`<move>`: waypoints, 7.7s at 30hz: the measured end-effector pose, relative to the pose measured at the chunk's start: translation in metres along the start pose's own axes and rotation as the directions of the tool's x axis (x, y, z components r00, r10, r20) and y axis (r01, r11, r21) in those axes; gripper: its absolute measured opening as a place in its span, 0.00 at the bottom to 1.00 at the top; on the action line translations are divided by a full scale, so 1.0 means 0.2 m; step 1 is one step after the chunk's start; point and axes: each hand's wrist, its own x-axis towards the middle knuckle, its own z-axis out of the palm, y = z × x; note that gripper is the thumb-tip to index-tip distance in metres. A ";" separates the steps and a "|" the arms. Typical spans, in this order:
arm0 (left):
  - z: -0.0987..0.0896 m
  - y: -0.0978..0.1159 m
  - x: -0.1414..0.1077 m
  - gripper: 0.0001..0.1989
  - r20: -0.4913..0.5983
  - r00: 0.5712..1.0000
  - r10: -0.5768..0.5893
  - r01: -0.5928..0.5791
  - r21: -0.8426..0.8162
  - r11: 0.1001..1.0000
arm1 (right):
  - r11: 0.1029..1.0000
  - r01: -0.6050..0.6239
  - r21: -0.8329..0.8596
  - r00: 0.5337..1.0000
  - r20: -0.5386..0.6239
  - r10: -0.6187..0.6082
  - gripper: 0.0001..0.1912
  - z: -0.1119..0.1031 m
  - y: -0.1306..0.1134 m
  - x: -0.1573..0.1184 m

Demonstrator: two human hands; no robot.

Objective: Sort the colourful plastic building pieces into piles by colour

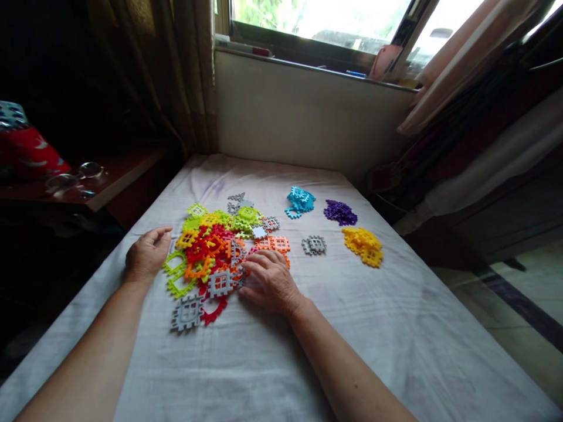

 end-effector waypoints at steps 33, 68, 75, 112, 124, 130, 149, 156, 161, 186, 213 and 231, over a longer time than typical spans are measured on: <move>-0.01 0.01 0.00 0.17 0.017 1.000 0.015 -0.015 0.011 1.000 | 0.944 -0.310 -0.112 0.903 -0.345 0.256 0.10 -0.08 0.16 -0.04; -0.01 0.01 0.00 0.17 0.007 1.000 0.004 -0.004 0.007 1.000 | 0.721 -0.678 -0.142 0.685 -0.477 0.551 0.18 -0.20 0.45 -0.31; 0.00 0.00 0.00 0.19 0.038 0.999 0.022 -0.022 0.005 1.000 | 0.757 -0.628 -0.180 0.728 -0.479 0.490 0.12 -0.21 0.40 -0.26; -0.01 0.01 -0.01 0.19 0.061 0.998 -0.007 0.005 0.034 0.999 | 0.487 -0.873 -0.036 0.442 -0.481 0.757 0.18 -0.36 0.51 -0.43; -0.02 0.02 0.00 0.20 0.071 0.997 -0.020 0.017 0.043 0.999 | 0.458 -0.883 -0.106 0.456 -0.425 0.782 0.13 -0.35 0.43 -0.38; -0.01 0.01 -0.01 0.19 0.057 0.998 0.002 -0.005 0.042 0.999 | 0.801 -0.586 -0.123 0.791 -0.302 0.532 0.07 -0.23 0.21 -0.16; -0.01 0.01 0.00 0.19 0.077 0.997 -0.012 0.009 0.040 0.999 | 0.890 -0.443 -0.112 0.897 -0.076 0.436 0.18 -0.01 -0.05 0.17; -0.02 0.00 0.00 0.17 0.044 0.998 0.036 -0.036 0.019 0.999 | 0.598 -0.774 -0.207 0.628 -0.368 0.686 0.19 -0.30 0.34 -0.05; -0.03 0.02 -0.01 0.18 0.073 0.997 -0.001 -0.004 0.065 0.998 | 0.487 -0.845 -0.222 0.533 -0.417 0.736 0.20 -0.32 0.46 -0.18; 0.00 -0.02 0.02 0.18 0.065 0.998 -0.011 0.007 0.068 0.998 | 0.641 -0.661 -0.391 0.693 0.011 0.721 0.20 -0.12 0.34 0.43; 0.00 -0.03 0.02 0.19 0.082 0.997 0.001 -0.006 0.064 0.998 | 0.493 -0.733 -0.468 0.614 -0.143 0.776 0.17 -0.46 0.45 0.06; 0.00 -0.03 0.02 0.18 0.067 0.998 0.010 -0.013 0.042 0.999 | 0.798 -0.551 -0.244 0.817 0.038 0.575 0.18 -0.17 0.24 0.26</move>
